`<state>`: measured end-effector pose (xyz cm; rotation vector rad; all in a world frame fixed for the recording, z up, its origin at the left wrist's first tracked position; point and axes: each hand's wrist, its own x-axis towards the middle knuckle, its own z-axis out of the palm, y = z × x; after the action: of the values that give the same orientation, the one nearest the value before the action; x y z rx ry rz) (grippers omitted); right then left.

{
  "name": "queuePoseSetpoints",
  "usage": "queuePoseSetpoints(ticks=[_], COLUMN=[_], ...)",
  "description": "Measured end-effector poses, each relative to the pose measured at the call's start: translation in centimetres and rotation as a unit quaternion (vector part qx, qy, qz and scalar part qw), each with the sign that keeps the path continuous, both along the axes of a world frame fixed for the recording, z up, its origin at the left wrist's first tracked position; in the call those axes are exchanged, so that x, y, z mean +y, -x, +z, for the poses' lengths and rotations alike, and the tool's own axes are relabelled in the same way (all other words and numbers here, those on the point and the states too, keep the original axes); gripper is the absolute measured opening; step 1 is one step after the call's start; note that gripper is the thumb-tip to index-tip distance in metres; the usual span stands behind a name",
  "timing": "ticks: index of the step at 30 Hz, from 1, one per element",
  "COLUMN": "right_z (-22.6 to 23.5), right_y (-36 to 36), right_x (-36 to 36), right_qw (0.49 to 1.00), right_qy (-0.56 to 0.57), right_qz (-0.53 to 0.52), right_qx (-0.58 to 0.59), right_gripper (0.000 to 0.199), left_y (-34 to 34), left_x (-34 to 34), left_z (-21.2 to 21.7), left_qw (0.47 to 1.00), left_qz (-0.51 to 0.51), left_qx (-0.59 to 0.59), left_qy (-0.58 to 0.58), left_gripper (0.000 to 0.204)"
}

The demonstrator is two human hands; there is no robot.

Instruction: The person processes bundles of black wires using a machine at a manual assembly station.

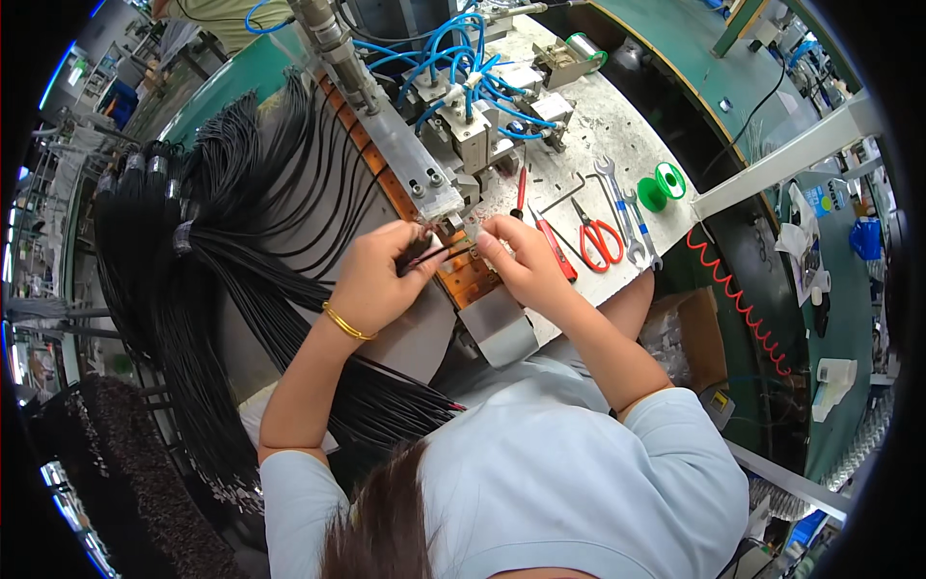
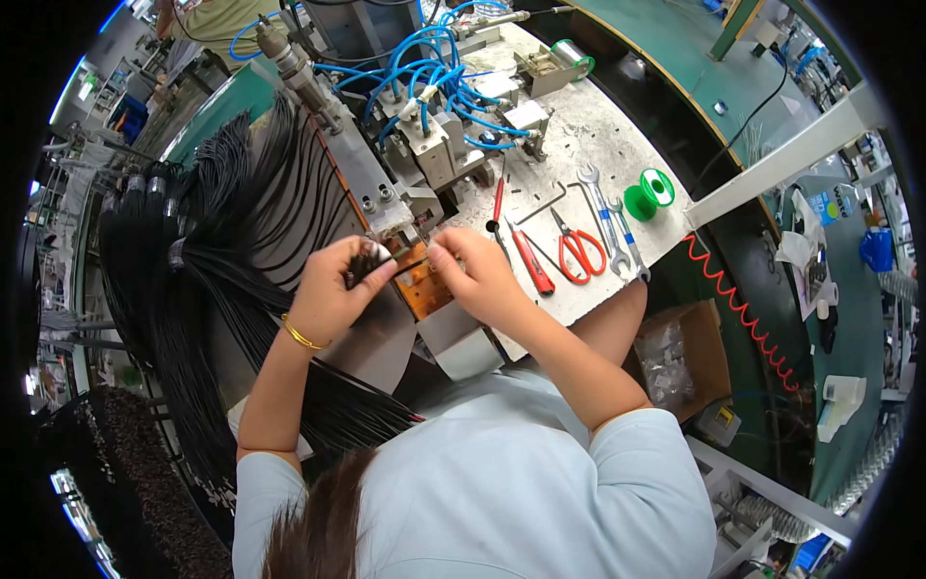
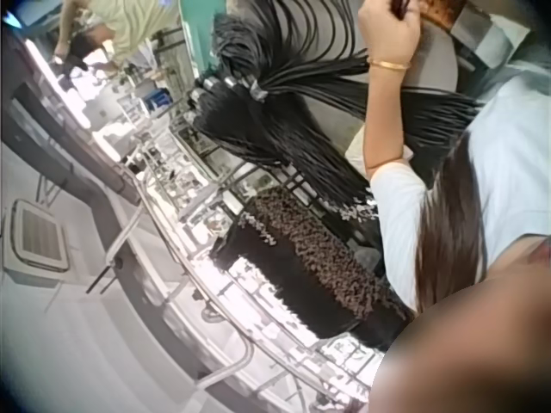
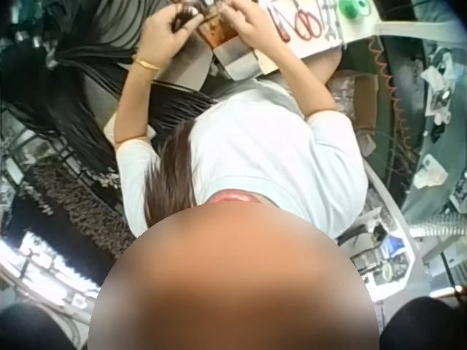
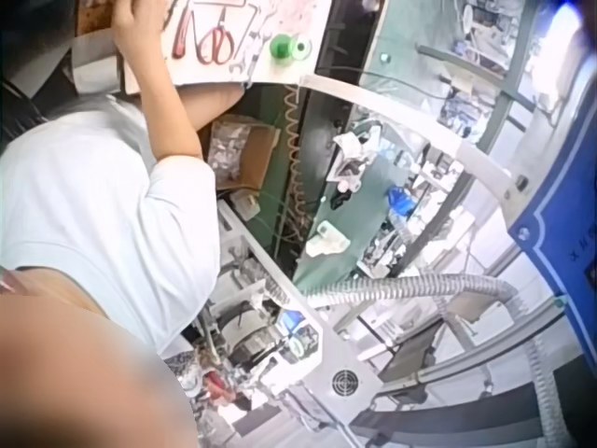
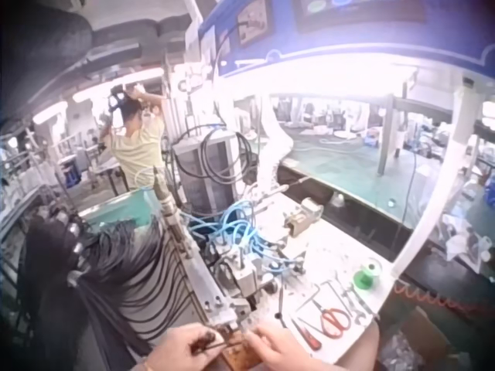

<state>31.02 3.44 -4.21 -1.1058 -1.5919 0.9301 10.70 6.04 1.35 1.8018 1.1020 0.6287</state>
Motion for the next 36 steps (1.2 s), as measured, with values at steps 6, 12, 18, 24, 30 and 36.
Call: queuePoseSetpoints(ticks=[6,12,18,24,30,36], right_z=[-2.0,-3.6,-0.5,1.2,2.0,1.8], right_y=[-0.9,-0.9,-0.7,0.5,0.0,0.8], right_x=[1.2,1.8,0.6,0.0,-0.2,-0.7], right_qw=[0.995,0.993,0.981,0.999,0.998,0.956], right_qy=[0.028,0.118,-0.058,-0.05,-0.001,-0.208], right_qz=[-0.015,0.015,-0.091,0.015,0.054,-0.037], right_qx=[-0.096,0.014,-0.164,0.008,-0.023,-0.204], right_gripper=[0.022,0.022,0.016,0.012,0.011,0.01], left_y=[-0.4,-1.0,-0.6,-0.7,-0.7,-1.3], left_x=[0.0,0.0,0.2,-0.2,-0.4,-1.0], left_z=[1.1,-0.3,0.3,0.0,-0.6,-0.4], left_qw=[0.987,0.986,0.982,0.988,0.993,0.996], left_qz=[0.052,0.063,0.015,-0.009,0.006,0.04], left_qx=[-0.004,0.037,0.015,-0.007,-0.054,0.014], left_qy=[0.154,0.152,0.19,0.155,0.107,0.076], left_gripper=[0.018,0.017,0.019,0.02,0.017,0.015])
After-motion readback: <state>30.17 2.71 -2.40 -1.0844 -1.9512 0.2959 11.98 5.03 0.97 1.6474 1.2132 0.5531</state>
